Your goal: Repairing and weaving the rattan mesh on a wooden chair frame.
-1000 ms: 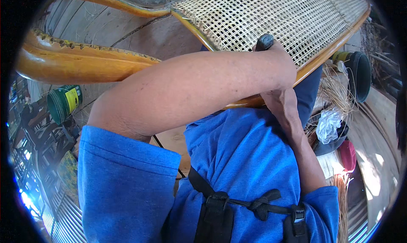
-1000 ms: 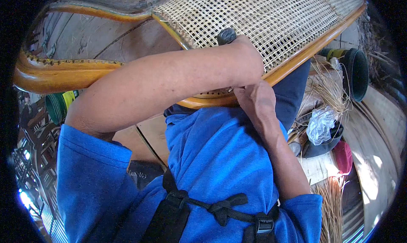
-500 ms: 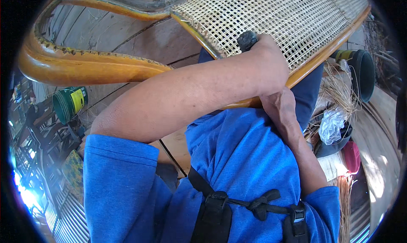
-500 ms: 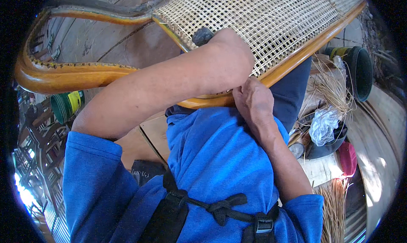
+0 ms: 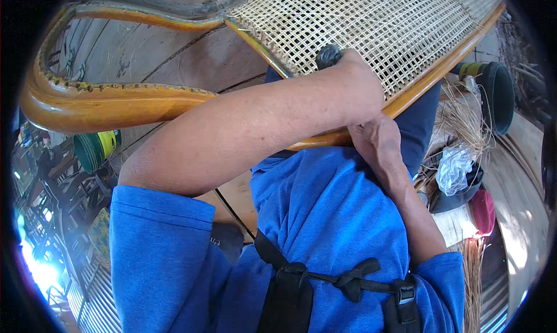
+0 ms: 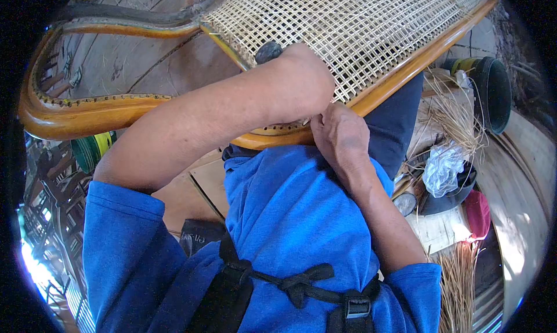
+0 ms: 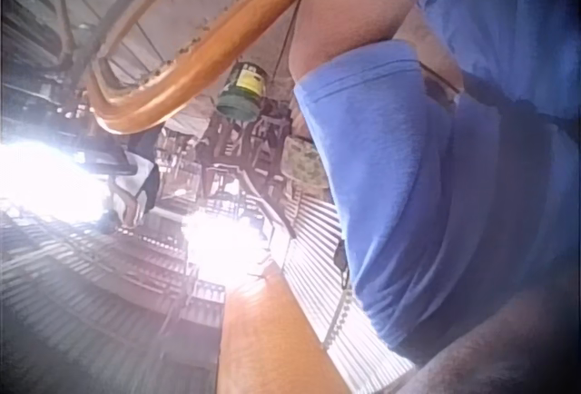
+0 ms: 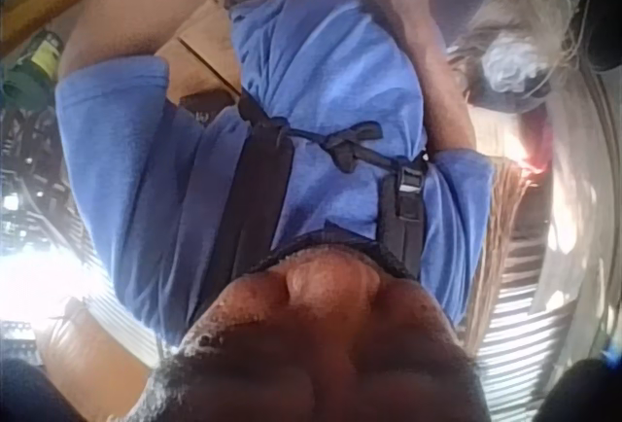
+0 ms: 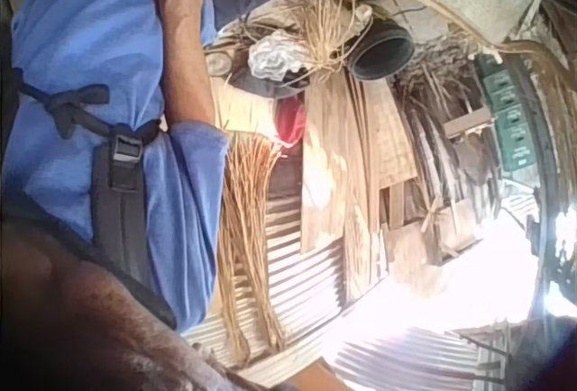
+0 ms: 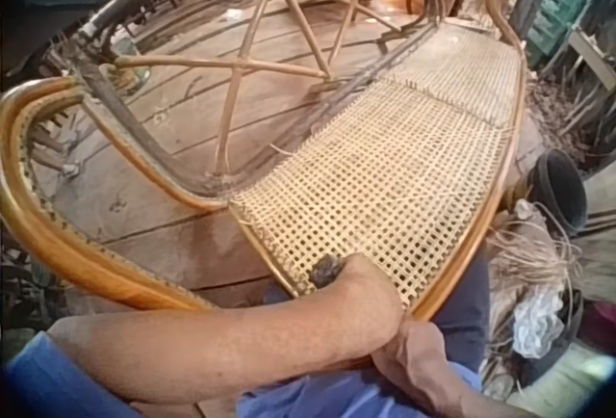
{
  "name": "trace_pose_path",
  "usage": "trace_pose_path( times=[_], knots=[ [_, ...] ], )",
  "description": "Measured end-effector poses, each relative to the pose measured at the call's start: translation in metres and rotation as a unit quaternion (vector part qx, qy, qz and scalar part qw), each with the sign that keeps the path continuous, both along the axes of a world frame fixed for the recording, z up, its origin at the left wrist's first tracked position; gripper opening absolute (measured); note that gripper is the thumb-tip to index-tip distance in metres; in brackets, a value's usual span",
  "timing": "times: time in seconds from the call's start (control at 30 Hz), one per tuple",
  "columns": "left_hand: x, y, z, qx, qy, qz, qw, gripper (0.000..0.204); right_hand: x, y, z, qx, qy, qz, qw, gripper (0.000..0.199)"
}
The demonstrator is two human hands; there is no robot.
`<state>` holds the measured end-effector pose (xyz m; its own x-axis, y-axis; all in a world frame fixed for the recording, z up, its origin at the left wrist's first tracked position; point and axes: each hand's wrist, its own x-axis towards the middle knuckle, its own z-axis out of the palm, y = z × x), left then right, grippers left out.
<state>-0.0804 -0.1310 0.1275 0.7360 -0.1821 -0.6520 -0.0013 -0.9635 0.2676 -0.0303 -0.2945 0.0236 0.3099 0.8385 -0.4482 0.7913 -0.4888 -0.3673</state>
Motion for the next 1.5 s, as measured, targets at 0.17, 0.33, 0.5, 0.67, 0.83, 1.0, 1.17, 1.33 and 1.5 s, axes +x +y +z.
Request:
trace_pose_path(
  times=[0.17,0.33,0.5,0.67,0.83,1.0,1.17,1.33,1.5],
  knots=[
    [0.003,-0.003,-0.005,-0.001,0.007,-0.005,1.0,0.02,-0.001,0.0,-0.007,0.045,0.007,0.009,0.999,0.026],
    [0.002,-0.007,-0.015,-0.005,0.025,0.007,1.0,0.021,-0.005,0.002,0.001,0.05,0.017,-0.024,0.998,0.026],
    [-0.009,0.004,-0.027,-0.038,0.016,0.09,0.995,0.022,-0.014,0.011,0.02,0.012,-0.045,0.001,0.999,0.02],
    [-0.01,0.005,-0.028,-0.04,0.025,0.076,0.996,0.023,-0.015,0.012,0.025,0.049,-0.035,0.011,0.998,0.013],
    [-0.005,-0.006,-0.027,-0.019,0.012,0.026,0.999,0.022,-0.016,0.005,0.024,0.079,-0.032,0.0,0.996,0.011],
    [-0.01,-0.002,-0.033,-0.034,0.018,0.077,0.996,0.023,-0.017,0.007,0.021,0.062,0.012,-0.003,0.998,0.011],
    [-0.012,0.006,-0.038,-0.058,0.034,0.109,0.992,0.022,-0.016,0.013,0.021,0.029,-0.061,0.037,0.997,0.016],
    [-0.005,0.004,-0.032,-0.041,0.043,0.122,0.991,0.021,-0.007,0.017,0.027,-0.026,-0.008,0.015,1.0,0.019],
    [0.006,0.001,-0.032,-0.016,0.086,0.075,0.993,0.023,0.001,0.008,0.029,0.056,0.045,0.029,0.997,0.017]
  ],
)
